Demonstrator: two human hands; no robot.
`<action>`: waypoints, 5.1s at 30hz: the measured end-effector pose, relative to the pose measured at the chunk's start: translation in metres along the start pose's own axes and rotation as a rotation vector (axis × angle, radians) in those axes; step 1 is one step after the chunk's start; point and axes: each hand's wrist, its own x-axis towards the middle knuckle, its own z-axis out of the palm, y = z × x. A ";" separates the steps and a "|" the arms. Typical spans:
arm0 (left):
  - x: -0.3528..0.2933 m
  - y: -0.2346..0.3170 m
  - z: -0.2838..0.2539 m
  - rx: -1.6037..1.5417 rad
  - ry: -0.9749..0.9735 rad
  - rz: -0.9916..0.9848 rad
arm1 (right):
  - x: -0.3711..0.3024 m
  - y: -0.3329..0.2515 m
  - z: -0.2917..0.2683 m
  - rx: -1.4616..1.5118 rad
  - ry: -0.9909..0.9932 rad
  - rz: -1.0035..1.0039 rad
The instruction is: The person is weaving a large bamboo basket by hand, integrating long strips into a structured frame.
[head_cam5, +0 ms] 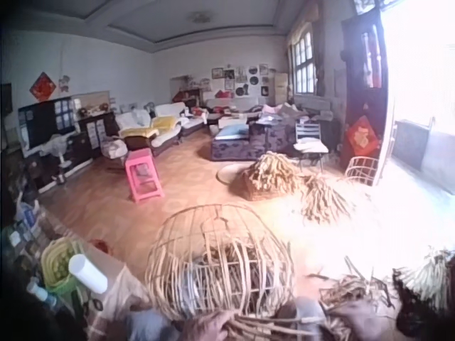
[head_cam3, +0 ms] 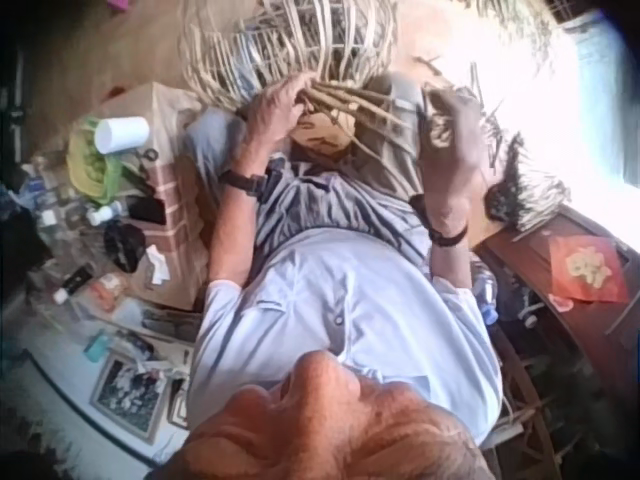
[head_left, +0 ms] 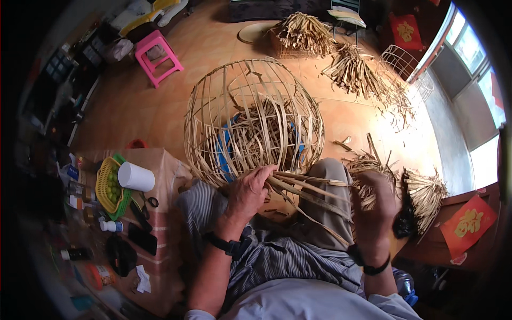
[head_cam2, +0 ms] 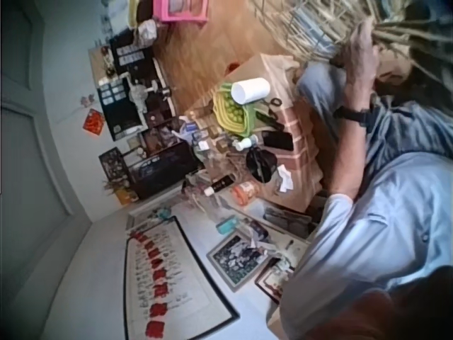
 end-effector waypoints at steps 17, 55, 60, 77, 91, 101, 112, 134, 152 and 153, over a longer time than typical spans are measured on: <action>0.003 -0.008 0.007 -0.044 0.119 0.053 | 0.004 0.015 -0.009 0.812 -0.983 0.734; 0.011 0.035 0.057 1.229 0.034 0.000 | 0.044 0.035 0.168 0.460 -0.468 -0.233; 0.005 0.004 0.067 0.736 0.151 0.003 | 0.027 0.015 0.169 0.174 -0.449 -0.218; 0.005 0.004 0.035 0.202 0.199 0.060 | 0.002 0.017 0.172 0.622 -0.302 -0.006; 0.010 0.006 0.032 0.227 0.188 0.071 | 0.005 0.034 0.208 0.249 -0.263 -0.118; 0.008 0.001 0.028 0.187 0.133 0.067 | 0.017 0.022 0.144 0.706 -0.439 0.153; 0.007 -0.003 0.026 0.222 0.219 0.168 | 0.004 0.031 0.176 1.018 -0.286 0.609; 0.007 -0.005 0.009 0.074 0.000 0.005 | -0.034 0.067 0.089 0.702 -0.883 0.600; 0.004 0.013 -0.016 0.209 0.293 0.136 | 0.008 0.068 0.068 0.532 -0.809 0.599; 0.006 0.019 -0.010 0.217 0.315 0.157 | 0.009 0.070 0.070 0.497 -0.853 0.568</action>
